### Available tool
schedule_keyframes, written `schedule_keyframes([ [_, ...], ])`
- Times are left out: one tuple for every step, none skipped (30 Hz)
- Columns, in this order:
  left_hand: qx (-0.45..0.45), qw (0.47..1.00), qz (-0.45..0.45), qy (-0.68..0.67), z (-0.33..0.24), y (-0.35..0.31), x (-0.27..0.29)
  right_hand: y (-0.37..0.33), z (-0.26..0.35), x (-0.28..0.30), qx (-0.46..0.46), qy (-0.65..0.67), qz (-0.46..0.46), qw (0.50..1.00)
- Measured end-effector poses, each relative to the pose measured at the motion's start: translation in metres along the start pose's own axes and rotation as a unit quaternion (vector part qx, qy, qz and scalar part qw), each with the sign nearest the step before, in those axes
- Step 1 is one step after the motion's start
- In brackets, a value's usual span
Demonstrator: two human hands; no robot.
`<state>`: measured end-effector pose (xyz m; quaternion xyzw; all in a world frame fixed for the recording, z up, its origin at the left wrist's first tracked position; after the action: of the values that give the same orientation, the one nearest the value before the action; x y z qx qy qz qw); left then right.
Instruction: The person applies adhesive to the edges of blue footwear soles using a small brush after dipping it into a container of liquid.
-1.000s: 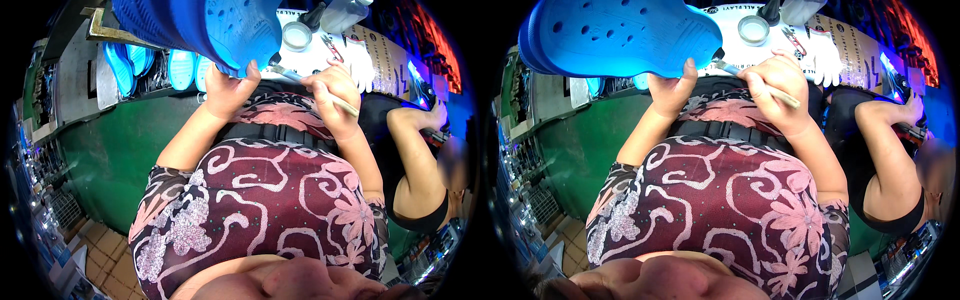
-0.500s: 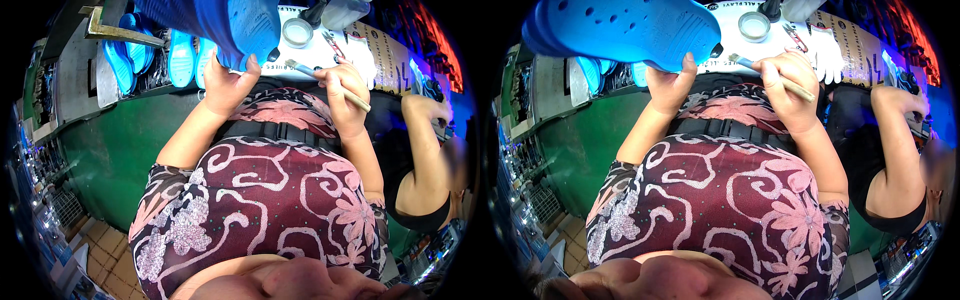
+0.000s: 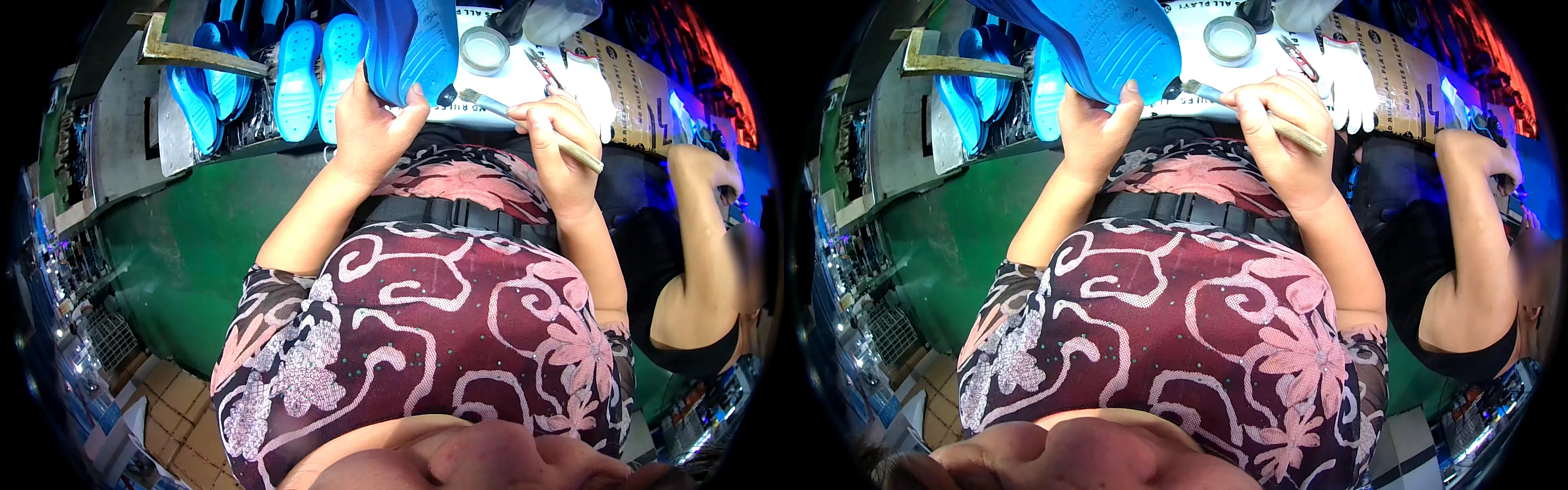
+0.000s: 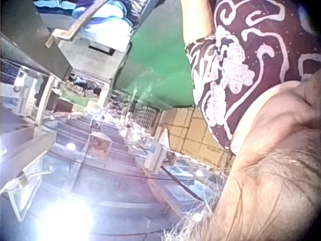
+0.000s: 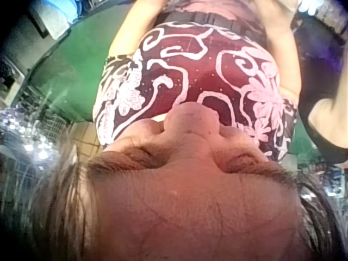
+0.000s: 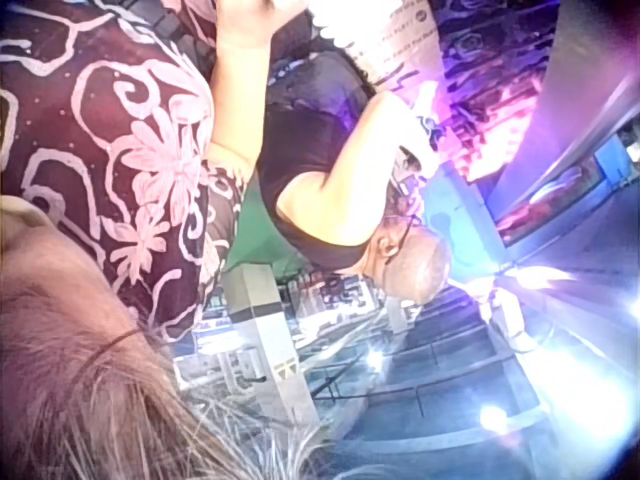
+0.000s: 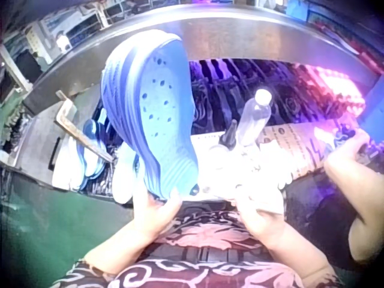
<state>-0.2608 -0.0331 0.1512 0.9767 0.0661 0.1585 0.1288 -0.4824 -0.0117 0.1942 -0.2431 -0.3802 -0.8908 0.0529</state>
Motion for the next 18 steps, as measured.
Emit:
schedule_keyframes([
  [-0.005, 1.000, 0.000, -0.002, 0.000, 0.000, 0.000, 0.002, 0.000, -0.001, 0.009, 0.001, 0.008, 1.000],
  [-0.010, 1.000, 0.001, -0.005, 0.001, 0.000, -0.001, 0.003, 0.000, -0.002, 0.012, 0.000, 0.016, 1.000],
  [-0.015, 1.000, 0.007, -0.005, 0.000, 0.000, -0.001, 0.004, 0.000, -0.004, 0.015, -0.001, 0.024, 1.000],
  [-0.021, 1.000, 0.013, -0.005, -0.001, 0.001, -0.001, 0.005, -0.001, -0.004, 0.018, -0.001, 0.032, 0.999],
  [-0.026, 0.999, 0.019, -0.005, -0.001, 0.001, -0.001, 0.004, -0.002, -0.006, 0.013, -0.001, 0.032, 0.999],
  [-0.019, 1.000, 0.024, -0.001, -0.002, 0.000, 0.000, 0.003, -0.004, -0.007, 0.008, -0.002, 0.033, 0.999],
  [-0.012, 1.000, 0.029, 0.002, -0.003, 0.000, 0.001, 0.002, -0.005, -0.008, 0.002, -0.002, 0.034, 0.999],
  [-0.004, 0.999, 0.031, 0.006, -0.003, -0.001, 0.002, 0.002, -0.005, -0.007, 0.001, -0.004, 0.033, 0.999],
  [-0.006, 1.000, 0.026, 0.010, -0.002, -0.002, 0.002, 0.001, -0.006, -0.005, -0.001, -0.005, 0.033, 0.999],
  [-0.008, 1.000, 0.021, 0.014, 0.000, -0.003, 0.003, -0.001, -0.006, -0.003, -0.002, -0.007, 0.032, 0.999],
  [-0.011, 1.000, 0.016, 0.017, 0.001, -0.003, 0.003, -0.002, -0.006, -0.001, 0.000, -0.019, 0.031, 0.999],
  [-0.011, 1.000, 0.018, 0.010, 0.002, -0.004, 0.003, -0.004, -0.006, 0.003, 0.003, -0.032, 0.029, 0.999],
  [-0.012, 1.000, 0.022, 0.003, 0.003, -0.005, 0.003, -0.006, -0.004, 0.006, 0.005, -0.046, 0.027, 0.999],
  [-0.020, 0.999, 0.027, -0.008, 0.001, 0.000, 0.001, -0.006, -0.003, 0.012, -0.010, -0.049, 0.019, 0.999],
  [-0.002, 0.999, 0.033, -0.010, 0.002, 0.000, 0.002, -0.007, -0.002, 0.015, -0.025, -0.043, 0.010, 0.999],
  [0.015, 0.999, 0.041, -0.013, 0.003, -0.003, 0.009, -0.011, 0.000, 0.015, -0.040, -0.038, -0.001, 0.998],
  [0.027, 0.998, 0.054, -0.025, 0.000, 0.000, 0.011, -0.014, 0.000, 0.019, -0.054, -0.044, -0.015, 0.997],
  [0.058, 0.995, 0.055, -0.052, -0.009, 0.004, 0.015, -0.015, -0.001, 0.023, -0.068, -0.074, 0.002, 0.995],
])
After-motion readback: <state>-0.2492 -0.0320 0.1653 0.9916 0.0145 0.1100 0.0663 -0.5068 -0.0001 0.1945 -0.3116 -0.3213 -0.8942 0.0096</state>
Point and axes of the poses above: each hand's wrist, its own y-axis towards the middle knuckle, its own x-axis out of the back of the hand, z = x × y, the point moved 1 cm from there along y, towards the middle knuckle, and after that the axes turned 12 degrees about x, right-handed, at the moved point
